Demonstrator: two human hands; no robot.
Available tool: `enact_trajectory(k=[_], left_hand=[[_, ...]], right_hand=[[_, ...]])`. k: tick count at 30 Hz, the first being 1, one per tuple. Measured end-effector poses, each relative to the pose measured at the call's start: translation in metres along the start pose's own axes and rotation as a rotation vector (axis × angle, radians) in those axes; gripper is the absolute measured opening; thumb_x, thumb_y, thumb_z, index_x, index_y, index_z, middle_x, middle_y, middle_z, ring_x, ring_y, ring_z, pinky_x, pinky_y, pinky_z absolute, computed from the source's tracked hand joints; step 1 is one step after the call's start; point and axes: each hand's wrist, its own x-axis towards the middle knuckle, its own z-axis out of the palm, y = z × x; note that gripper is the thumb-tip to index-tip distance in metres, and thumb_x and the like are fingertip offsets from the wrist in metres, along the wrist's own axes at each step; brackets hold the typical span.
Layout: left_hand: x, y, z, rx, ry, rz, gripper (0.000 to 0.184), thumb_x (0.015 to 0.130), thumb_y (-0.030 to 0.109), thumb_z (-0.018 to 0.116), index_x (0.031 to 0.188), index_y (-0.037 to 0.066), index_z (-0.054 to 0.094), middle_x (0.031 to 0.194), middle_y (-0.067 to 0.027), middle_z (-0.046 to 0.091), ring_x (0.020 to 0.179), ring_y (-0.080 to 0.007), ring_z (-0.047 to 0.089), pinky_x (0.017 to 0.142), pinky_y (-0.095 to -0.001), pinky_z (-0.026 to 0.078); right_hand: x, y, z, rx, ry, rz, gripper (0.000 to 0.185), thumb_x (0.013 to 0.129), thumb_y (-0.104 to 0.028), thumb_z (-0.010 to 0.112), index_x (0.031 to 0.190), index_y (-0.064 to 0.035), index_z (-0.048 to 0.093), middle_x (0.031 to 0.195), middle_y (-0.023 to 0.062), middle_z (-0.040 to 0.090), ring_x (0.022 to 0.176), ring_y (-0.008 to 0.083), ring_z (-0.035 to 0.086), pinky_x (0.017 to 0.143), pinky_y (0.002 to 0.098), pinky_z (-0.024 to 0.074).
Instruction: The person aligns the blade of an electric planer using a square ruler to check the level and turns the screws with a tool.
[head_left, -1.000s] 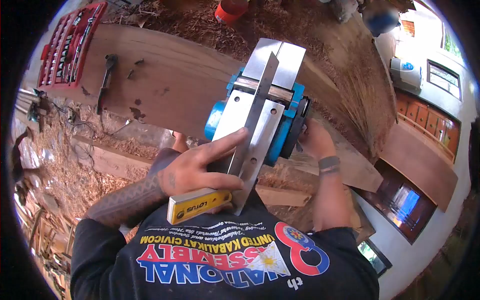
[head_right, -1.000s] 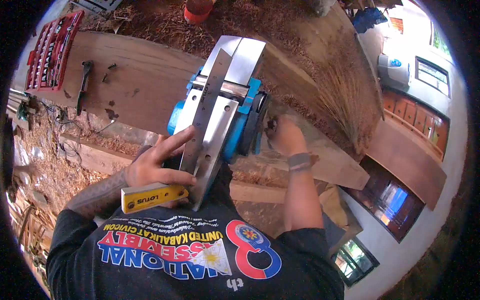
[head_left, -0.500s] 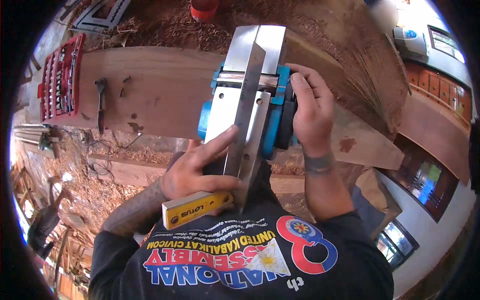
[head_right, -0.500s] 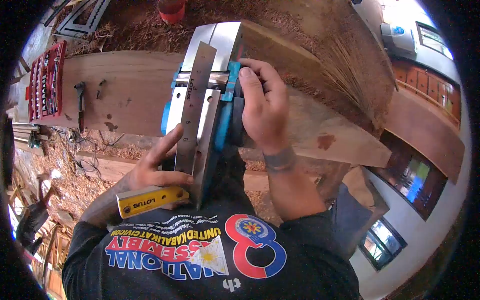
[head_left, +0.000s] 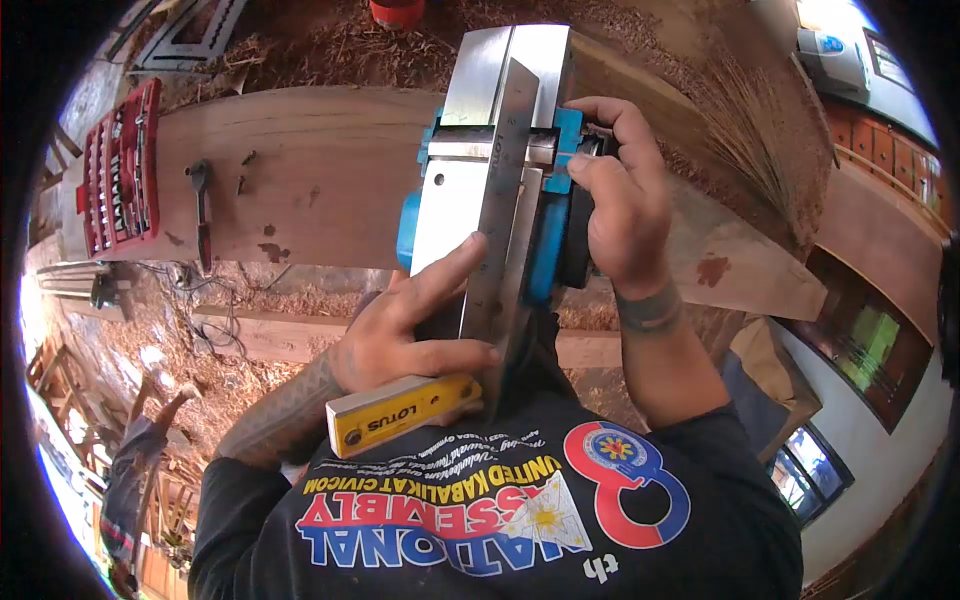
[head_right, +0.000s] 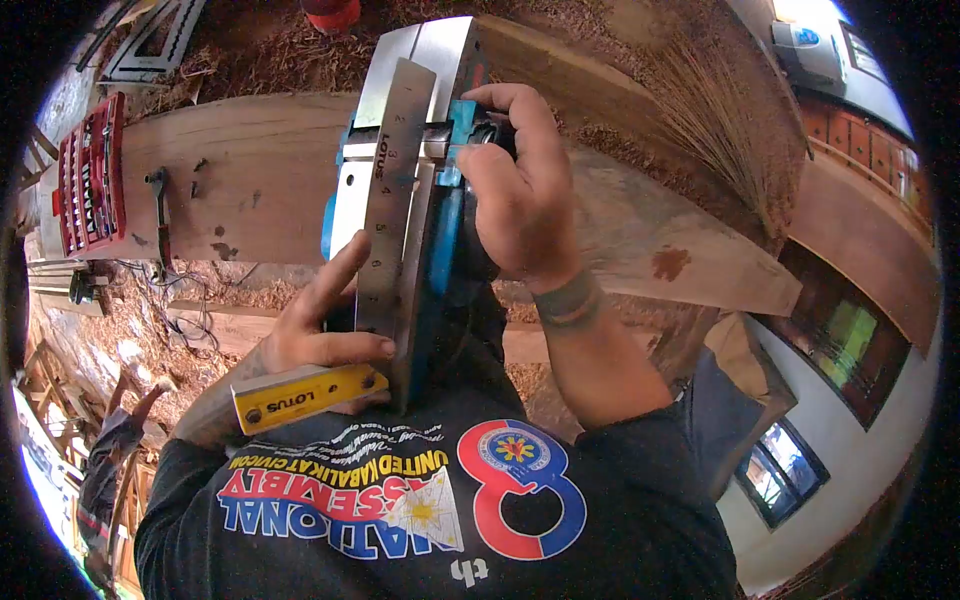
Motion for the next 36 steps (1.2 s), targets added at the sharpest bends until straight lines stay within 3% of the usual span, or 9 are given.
enact_trajectory(k=[6,9,18,36], left_hand=[[0.001,-0.003,0.003,0.025,0.02,0.018,0.051,0.078,0.028,0.095,0.126,0.017,0.082,0.172,-0.0456,0.029,0.159,-0.0599,0.039,0.124,-0.0584,0.042],[0.003,-0.002,0.003,0.017,0.009,0.012,0.051,0.078,0.026,0.095,0.126,0.015,0.082,0.172,-0.0459,0.029,0.16,-0.0597,0.038,0.126,-0.0551,0.041],[0.008,0.001,0.002,0.009,0.029,0.017,0.044,0.079,0.022,0.095,0.121,0.012,0.083,0.173,-0.0458,0.026,0.161,-0.0594,0.035,0.128,-0.0517,0.039],[0.018,0.011,-0.01,0.175,-0.065,0.015,0.048,0.076,0.03,0.097,0.117,0.011,0.08,0.171,-0.0456,0.031,0.155,-0.0596,0.045,0.121,-0.0521,0.049]], right_hand=[[0.001,-0.004,-0.001,0.012,-0.006,0.053,0.038,0.092,-0.004,0.054,0.126,0.0081,0.065,0.126,0.014,0.064,0.108,0.0194,0.061,0.101,0.0329,0.0497],[0.0,0.007,-0.003,-0.084,-0.007,-0.085,0.039,0.092,-0.004,0.054,0.127,0.0081,0.064,0.127,0.0135,0.064,0.109,0.0193,0.06,0.101,0.0324,0.0496],[-0.002,0.001,-0.001,-0.052,-0.007,-0.052,0.04,0.092,-0.004,0.055,0.129,0.0081,0.064,0.123,0.0123,0.064,0.103,0.0167,0.06,0.096,0.031,0.051],[-0.003,0.0,0.002,0.065,0.027,0.048,0.035,0.097,-0.003,0.053,0.129,0.0081,0.064,0.117,0.0114,0.066,0.1,0.0152,0.063,0.093,0.0306,0.0537]])
